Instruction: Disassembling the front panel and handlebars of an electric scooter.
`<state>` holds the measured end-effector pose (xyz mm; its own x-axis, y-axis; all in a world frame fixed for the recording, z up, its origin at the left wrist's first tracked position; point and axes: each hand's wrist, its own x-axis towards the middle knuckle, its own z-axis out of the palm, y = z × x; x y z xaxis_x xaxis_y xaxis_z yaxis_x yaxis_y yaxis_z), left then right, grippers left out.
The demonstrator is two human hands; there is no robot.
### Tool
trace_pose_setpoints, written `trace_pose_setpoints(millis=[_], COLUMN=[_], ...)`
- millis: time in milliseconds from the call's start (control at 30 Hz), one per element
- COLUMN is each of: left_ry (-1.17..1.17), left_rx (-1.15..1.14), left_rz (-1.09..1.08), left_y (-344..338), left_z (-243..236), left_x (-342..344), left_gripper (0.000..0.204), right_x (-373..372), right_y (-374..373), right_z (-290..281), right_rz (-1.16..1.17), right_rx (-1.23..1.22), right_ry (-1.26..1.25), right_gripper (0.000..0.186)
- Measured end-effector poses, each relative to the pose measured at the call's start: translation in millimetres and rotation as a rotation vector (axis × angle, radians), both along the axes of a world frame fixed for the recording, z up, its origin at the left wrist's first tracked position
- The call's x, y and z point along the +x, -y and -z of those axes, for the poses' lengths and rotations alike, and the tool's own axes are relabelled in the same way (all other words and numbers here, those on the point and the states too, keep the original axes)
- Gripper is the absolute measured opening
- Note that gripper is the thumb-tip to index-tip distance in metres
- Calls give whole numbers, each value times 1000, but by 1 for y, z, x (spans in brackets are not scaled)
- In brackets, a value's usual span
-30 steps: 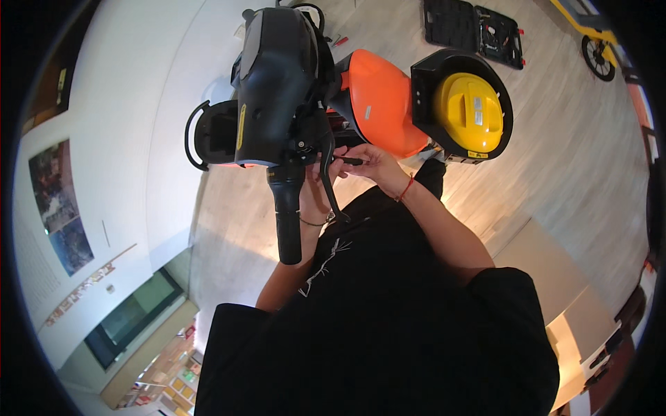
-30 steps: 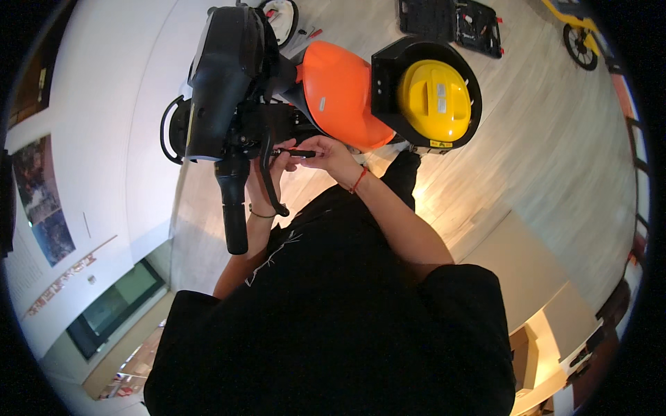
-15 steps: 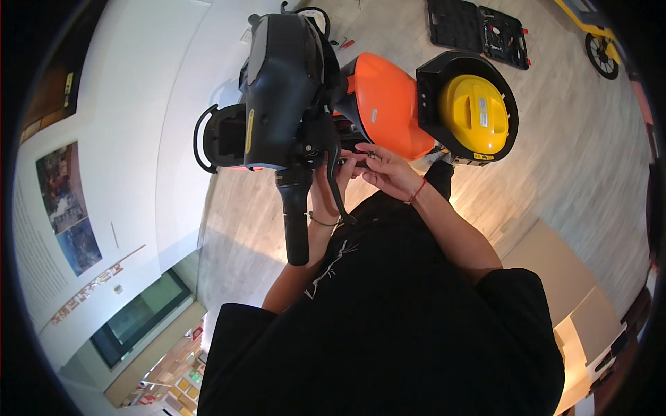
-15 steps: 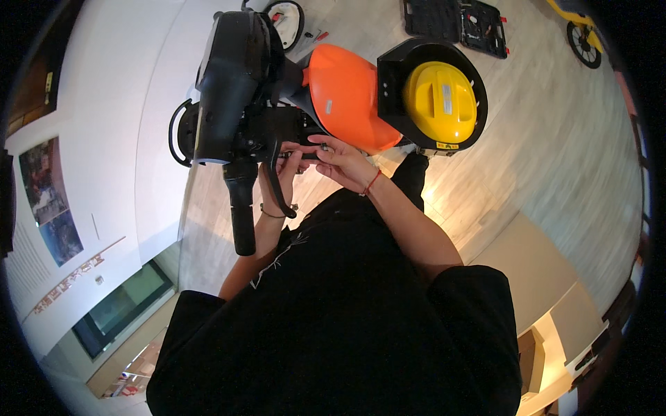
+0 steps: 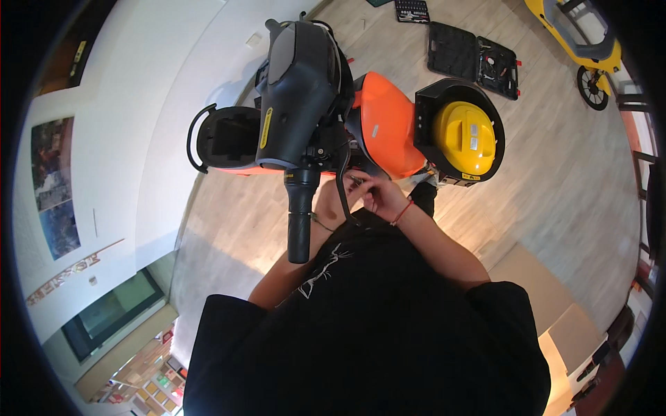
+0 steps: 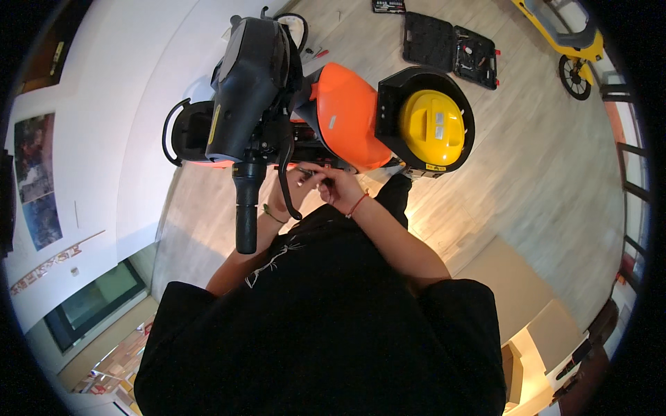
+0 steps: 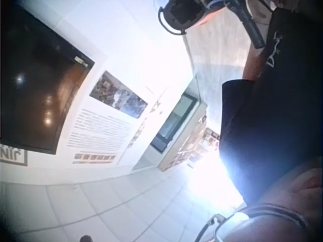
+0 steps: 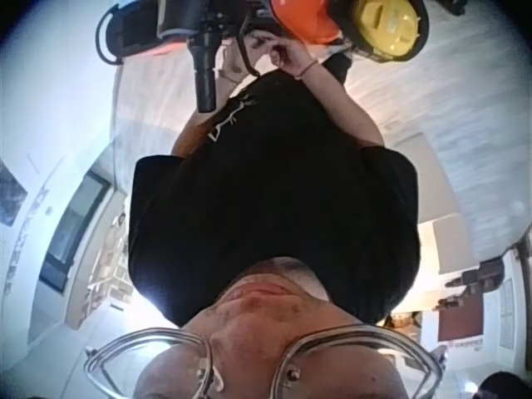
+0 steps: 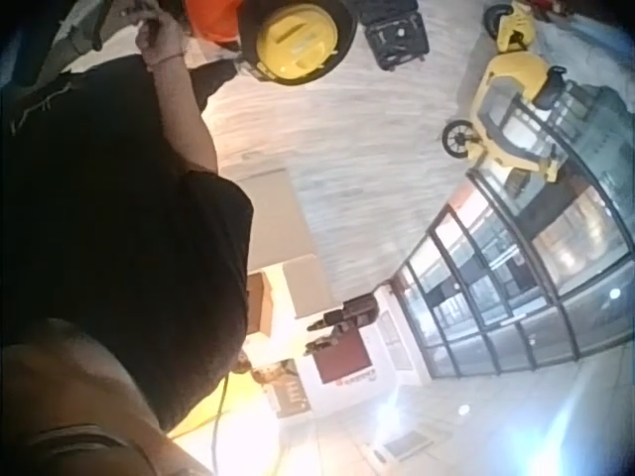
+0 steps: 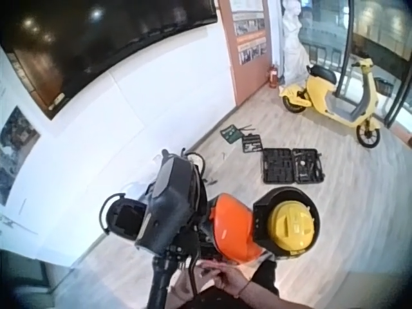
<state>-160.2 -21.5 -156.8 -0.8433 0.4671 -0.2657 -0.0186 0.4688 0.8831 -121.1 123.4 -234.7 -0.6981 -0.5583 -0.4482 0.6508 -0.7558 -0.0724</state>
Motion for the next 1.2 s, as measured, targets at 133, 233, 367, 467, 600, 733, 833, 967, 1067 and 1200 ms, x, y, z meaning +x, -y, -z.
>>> trace_pose_setpoints(millis=[133, 233, 367, 467, 600, 733, 833, 967, 1067, 1200], left_ry=[252, 228, -71, 83, 152, 275, 289, 289, 320, 179], left_rx=[75, 126, 16, 149, 300, 403, 449, 382, 292, 236], left_rz=[-90, 0, 146, 47, -87, -334, -514, -387, -270, -129], left_y=[-13, -20, -36, -57, -83, -111, -165, -274, -348, -422], left_z=[7, 7, 8, 8, -5, -10, -21, -27, -38, -64], left_x=[20, 28, 34, 37, 39, 42, 39, 42, 45, 39], left_gripper=[20, 23, 27, 26, 23, 21, 20, 16, 22, 26], right_x=[26, 46, 45, 51, 46, 37, 35, 35, 35, 34], right_y=[-9, -25, -49, -72, -98, -139, -179, -272, -355, -436], right_z=[-17, -23, -63, -59, -63, -73, -77, -72, -80, -86], right_rz=[-41, -78, -194, -170, -136, -358, -308, -357, -459, -322], right_rx=[203, 374, 599, 615, 548, 521, 562, 873, 853, 873], right_ry=[104, 143, -64, -88, -170, -281, -620, -881, -655, -629], right_gripper=[19, 24, 41, 41, 42, 44, 50, 50, 33, 30])
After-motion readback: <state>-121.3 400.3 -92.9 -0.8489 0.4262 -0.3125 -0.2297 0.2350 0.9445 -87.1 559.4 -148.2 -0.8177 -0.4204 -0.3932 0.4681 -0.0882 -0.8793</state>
